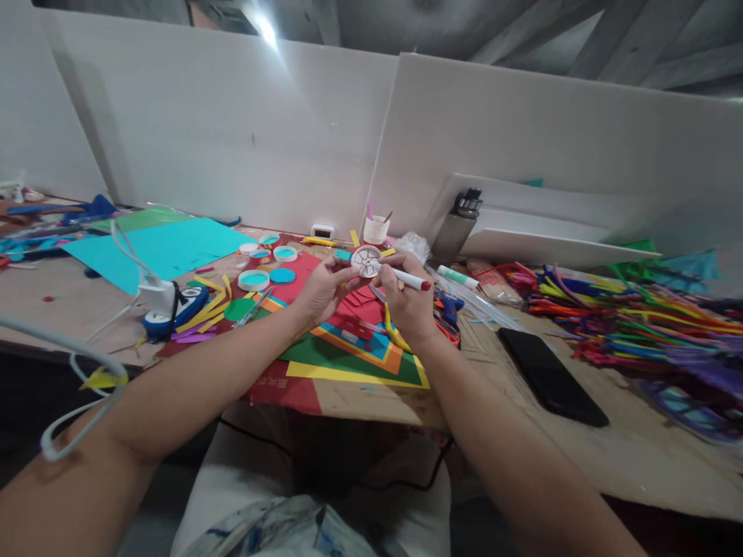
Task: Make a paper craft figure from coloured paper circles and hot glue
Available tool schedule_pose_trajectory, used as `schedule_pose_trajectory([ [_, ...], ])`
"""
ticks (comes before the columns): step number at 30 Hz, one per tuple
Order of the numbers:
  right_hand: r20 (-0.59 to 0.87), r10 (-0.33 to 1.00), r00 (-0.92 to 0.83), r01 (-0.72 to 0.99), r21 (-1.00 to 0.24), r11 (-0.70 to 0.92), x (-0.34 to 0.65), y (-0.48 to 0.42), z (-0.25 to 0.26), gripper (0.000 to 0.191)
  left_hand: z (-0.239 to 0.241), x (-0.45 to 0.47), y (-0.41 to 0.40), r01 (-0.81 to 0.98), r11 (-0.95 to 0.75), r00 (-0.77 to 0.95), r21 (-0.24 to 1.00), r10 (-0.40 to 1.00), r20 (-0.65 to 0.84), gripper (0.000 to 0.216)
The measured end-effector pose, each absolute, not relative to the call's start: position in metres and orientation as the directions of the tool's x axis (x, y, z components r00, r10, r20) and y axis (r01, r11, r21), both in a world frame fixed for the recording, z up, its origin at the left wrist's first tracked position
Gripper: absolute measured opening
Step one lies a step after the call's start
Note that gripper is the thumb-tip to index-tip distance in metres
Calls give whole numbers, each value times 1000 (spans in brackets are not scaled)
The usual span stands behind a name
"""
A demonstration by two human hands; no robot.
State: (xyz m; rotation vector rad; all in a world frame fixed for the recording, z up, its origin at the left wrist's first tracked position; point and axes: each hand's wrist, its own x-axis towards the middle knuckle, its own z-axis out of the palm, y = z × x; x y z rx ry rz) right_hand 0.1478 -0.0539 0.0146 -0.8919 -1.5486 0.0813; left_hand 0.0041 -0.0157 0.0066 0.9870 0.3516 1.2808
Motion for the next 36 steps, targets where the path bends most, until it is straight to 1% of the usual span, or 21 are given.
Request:
schedule_pose_trajectory([
  [3,827,553,96,477,-526,704,148,-55,16,7,6,4,-15,-634,-40,303,773,906,295,26],
  [8,837,544,64,506,-497,705,148,-54,15,6,5,5,-15,-616,-51,312,786,900,304,26],
  [13,810,583,64,536,-521,665,149,-51,12,9,5,5,-16,-623,-57,315,780,895,317,26],
  [18,825,560,77,532,-509,676,150,-52,13,8,7,5,-15,-634,-40,288,772,914,284,26],
  [21,834,537,125,450,-530,719,150,-54,15,9,6,4,-13,-642,-34,282,766,918,278,23],
  [24,816,531,227,328,-577,747,151,-51,17,15,5,3,-12,-653,-26,274,757,924,268,21],
  [26,774,548,318,265,-627,733,153,-47,18,18,5,3,-12,-659,-12,278,752,925,258,19],
  [30,625,629,462,142,-753,643,156,-38,17,20,7,3,-14,-663,19,299,748,923,241,18],
  [33,562,669,487,86,-793,603,157,-34,15,22,9,2,-15,-654,34,292,756,933,211,19],
  [36,566,671,479,95,-793,601,158,-33,14,23,10,0,-14,-628,49,286,777,943,172,20],
])
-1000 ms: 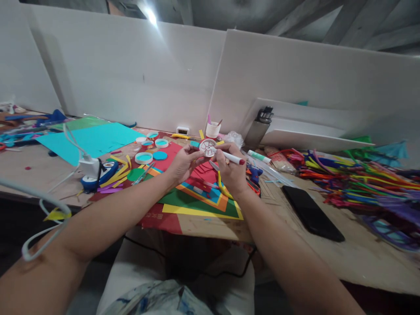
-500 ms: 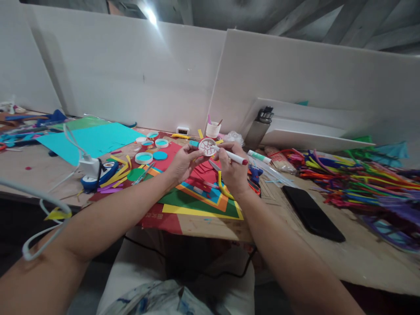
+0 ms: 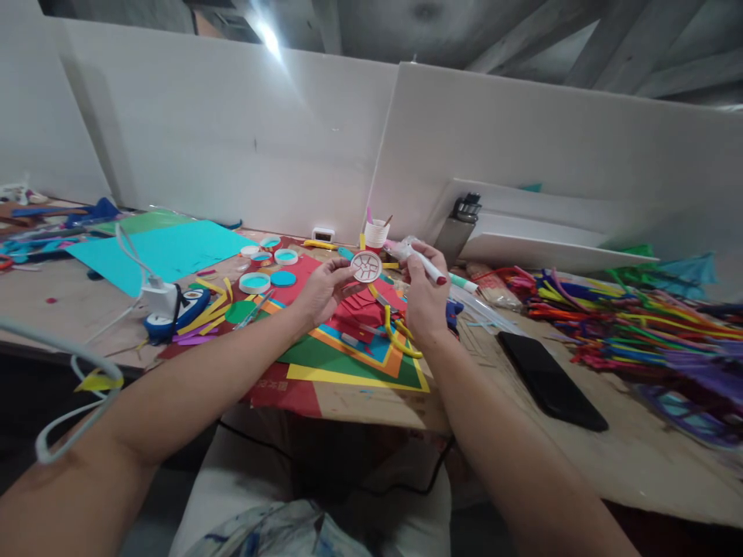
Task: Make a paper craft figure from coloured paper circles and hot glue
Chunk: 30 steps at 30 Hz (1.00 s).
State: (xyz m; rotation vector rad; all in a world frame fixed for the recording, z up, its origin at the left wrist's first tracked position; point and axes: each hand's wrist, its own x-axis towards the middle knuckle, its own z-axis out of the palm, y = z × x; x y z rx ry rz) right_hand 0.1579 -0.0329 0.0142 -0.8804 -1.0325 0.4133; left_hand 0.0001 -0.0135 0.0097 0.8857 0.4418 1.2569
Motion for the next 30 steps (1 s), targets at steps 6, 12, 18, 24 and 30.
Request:
schedule_pose_trajectory([
  [6,530,784,322,153,-847,510,158,-32,12,29,7,-2,-7,-513,42,288,857,950,125,21],
  [12,396,898,190,55,-918,393,154,-30,8,39,2,-3,-1,-475,-3,279,880,948,154,26],
  [18,296,937,185,-209,-920,332,151,-25,2,39,-1,-4,4,-498,8,284,867,947,154,31],
  [24,223,943,247,-289,-912,292,147,-28,4,41,-1,-1,-1,-549,148,419,822,900,119,24],
  [30,244,920,306,-235,-917,322,153,-26,7,36,3,-2,-1,-539,89,328,838,938,111,21],
])
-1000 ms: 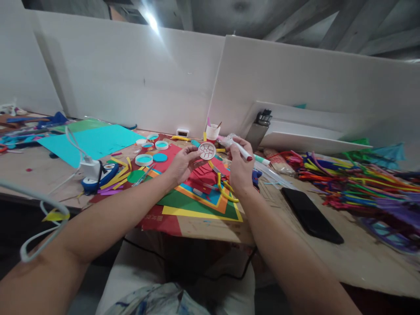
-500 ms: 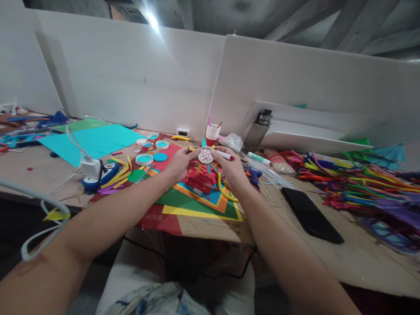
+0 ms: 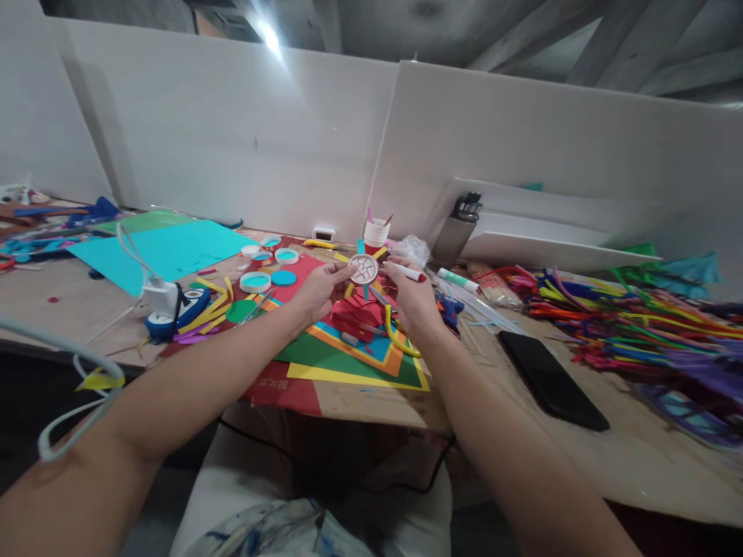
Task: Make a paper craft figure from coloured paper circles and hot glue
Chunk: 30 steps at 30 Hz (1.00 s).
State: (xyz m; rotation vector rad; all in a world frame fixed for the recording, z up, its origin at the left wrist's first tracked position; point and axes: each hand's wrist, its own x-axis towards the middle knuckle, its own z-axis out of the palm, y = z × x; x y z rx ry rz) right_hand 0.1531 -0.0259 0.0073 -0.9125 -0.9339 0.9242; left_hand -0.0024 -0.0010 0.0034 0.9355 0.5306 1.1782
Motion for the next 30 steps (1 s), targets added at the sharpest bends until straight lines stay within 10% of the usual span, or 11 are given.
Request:
schedule_pose_trajectory([
  [30,653,749,110,302,-740,601,148,-45,11,25,3,-9,9,-474,14,196,881,976,90,25],
])
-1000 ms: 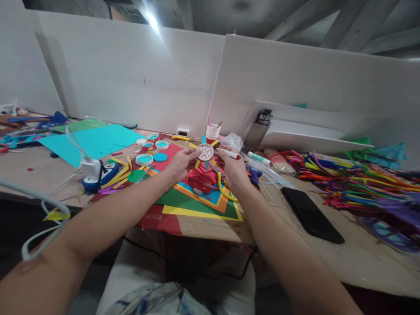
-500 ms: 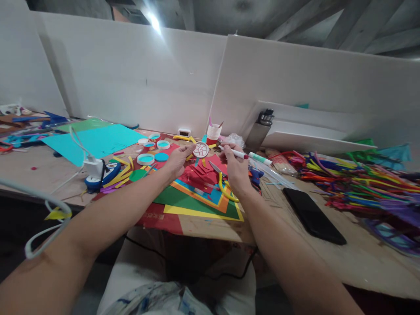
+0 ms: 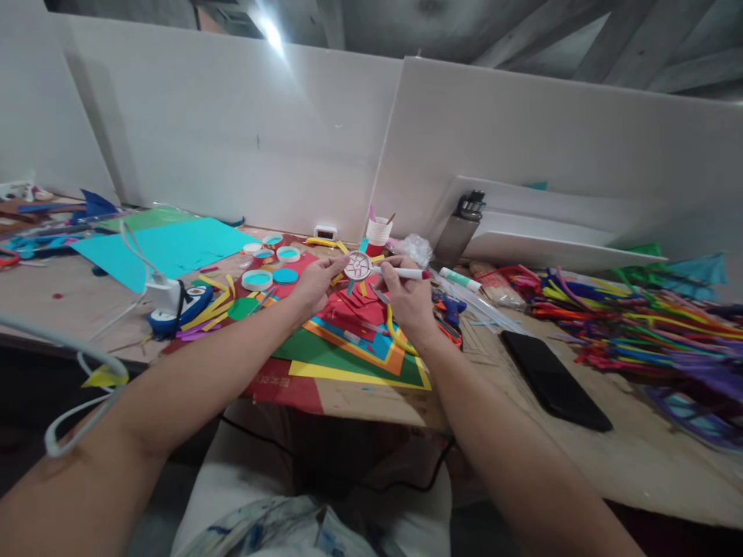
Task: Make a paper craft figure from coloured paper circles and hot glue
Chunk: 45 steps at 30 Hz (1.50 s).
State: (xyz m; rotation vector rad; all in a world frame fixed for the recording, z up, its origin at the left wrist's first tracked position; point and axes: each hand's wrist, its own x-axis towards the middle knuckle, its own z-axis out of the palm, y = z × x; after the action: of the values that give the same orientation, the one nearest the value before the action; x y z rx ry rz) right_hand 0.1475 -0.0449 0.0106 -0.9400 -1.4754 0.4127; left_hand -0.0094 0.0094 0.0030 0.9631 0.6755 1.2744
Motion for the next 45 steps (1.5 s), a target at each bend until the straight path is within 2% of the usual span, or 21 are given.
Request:
schedule_pose_trajectory([
  [8,664,743,84,391,-707,589,148,-44,8,21,7,-8,5,-468,24,197,884,977,78,20],
  [17,648,760,61,381,-719,582,147,-46,9,21,4,-7,5,-448,-10,221,894,968,121,31],
  [27,690,723,31,581,-601,549,150,-48,12,19,3,-8,7,-423,-42,198,905,970,138,37],
  [34,703,702,112,509,-647,567,149,-50,17,16,4,-8,6,-414,-58,180,908,973,144,36],
  [45,710,699,83,514,-632,580,151,-45,12,15,3,-6,3,-394,-64,235,917,957,168,37],
])
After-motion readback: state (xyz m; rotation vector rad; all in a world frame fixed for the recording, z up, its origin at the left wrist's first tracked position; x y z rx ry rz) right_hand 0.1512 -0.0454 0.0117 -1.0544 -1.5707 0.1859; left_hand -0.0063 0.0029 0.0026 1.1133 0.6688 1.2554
